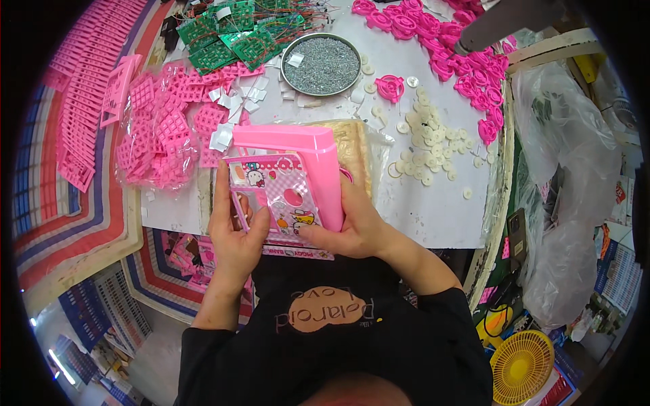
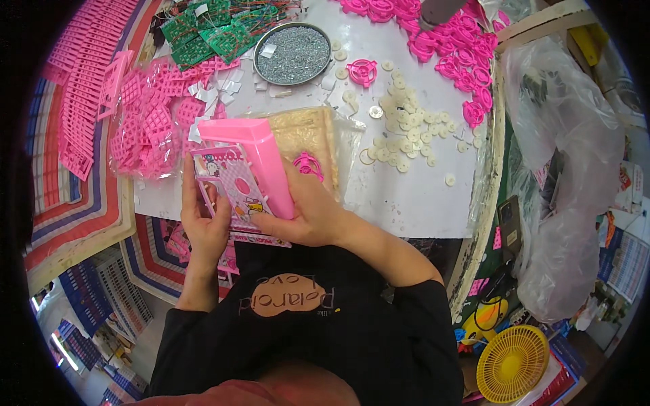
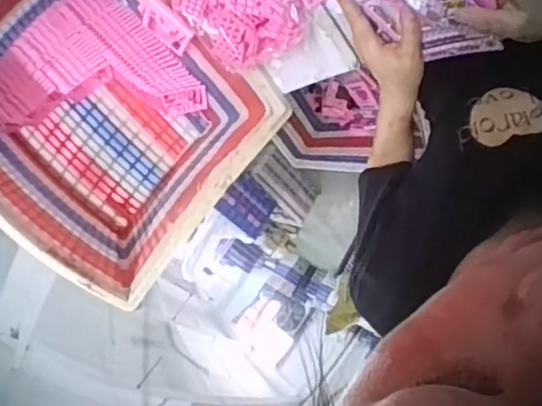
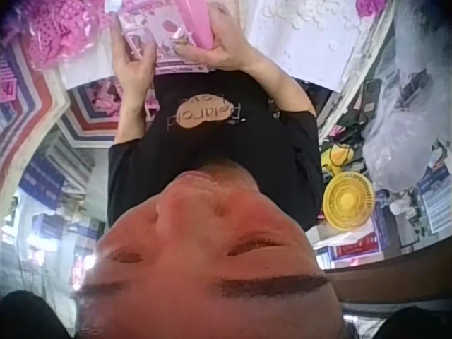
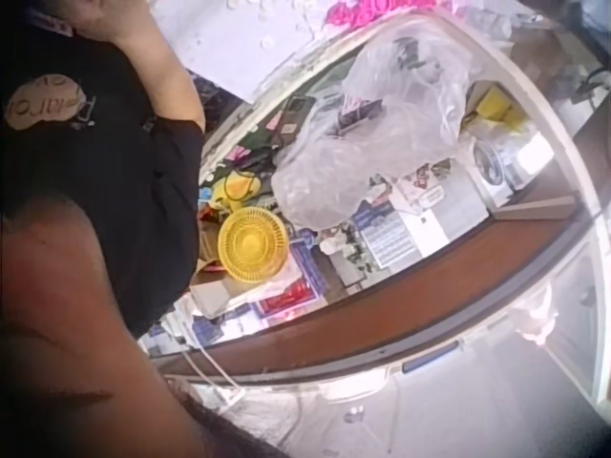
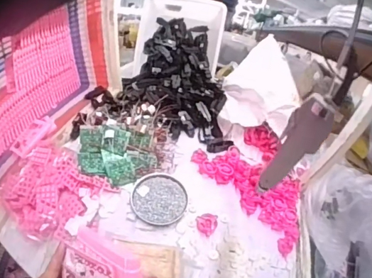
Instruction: Assemble a pink toy piggy bank by installing electronic circuit boards and small components using a glue gun at a factory workbench.
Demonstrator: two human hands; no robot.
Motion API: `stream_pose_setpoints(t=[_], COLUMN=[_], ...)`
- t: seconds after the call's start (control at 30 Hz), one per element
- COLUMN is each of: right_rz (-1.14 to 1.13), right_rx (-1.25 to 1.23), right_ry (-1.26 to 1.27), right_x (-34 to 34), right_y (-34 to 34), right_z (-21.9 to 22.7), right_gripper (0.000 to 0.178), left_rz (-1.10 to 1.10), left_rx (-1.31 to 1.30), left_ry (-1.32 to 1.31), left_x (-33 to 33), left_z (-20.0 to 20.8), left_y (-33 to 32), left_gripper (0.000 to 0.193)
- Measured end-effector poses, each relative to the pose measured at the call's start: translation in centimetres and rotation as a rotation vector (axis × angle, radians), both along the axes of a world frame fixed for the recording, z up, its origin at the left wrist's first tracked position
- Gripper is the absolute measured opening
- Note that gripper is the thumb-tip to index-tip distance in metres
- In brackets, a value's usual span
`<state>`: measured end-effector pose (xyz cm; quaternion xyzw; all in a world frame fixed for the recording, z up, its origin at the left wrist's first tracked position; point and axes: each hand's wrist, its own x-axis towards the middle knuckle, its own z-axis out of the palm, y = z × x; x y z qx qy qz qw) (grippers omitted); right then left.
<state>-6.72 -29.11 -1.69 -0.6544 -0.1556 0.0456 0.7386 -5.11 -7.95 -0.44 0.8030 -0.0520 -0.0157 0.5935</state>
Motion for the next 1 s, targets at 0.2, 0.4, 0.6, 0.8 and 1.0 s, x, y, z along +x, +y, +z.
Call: stream_pose_setpoints(t=[0.2, 0.4, 0.6, 0.8, 1.0], right_rz=[-0.108, -0.043, 0.017, 0.073, -0.106], right_rx=[0.119, -0.045, -0.014, 0.105, -0.026], right_ry=[0.066, 0.018, 0.083, 0.151, 0.056], right_x=[-0.7, -0.3, -0.2, 0.6, -0.4], right_y=[1.3, 0.7, 1.0, 0.8, 2.0], right_z=[-0.5, 0.5, 0.2, 0.0, -0.7], right_gripper=[0.071, 0.067, 0.07, 0.074, 0.078], left_rz=[0.048, 0.067, 0.058, 0.081, 0.018], left_rx=[-0.044, -0.029, -0.012, 0.111, 0.225], left_ry=[-0.003, 0.004, 0.049, -0.069, -0.073], left_x=[-0.8, -1.7, -1.9, -1.2, 0.2], left_z=[0.0, -0.8, 0.2, 0.2, 1.1], left_y=[-0.8, -0.5, -0.3, 0.0, 1.1], left_gripper=[0.085, 0.084, 0.08, 0.076, 0.076])
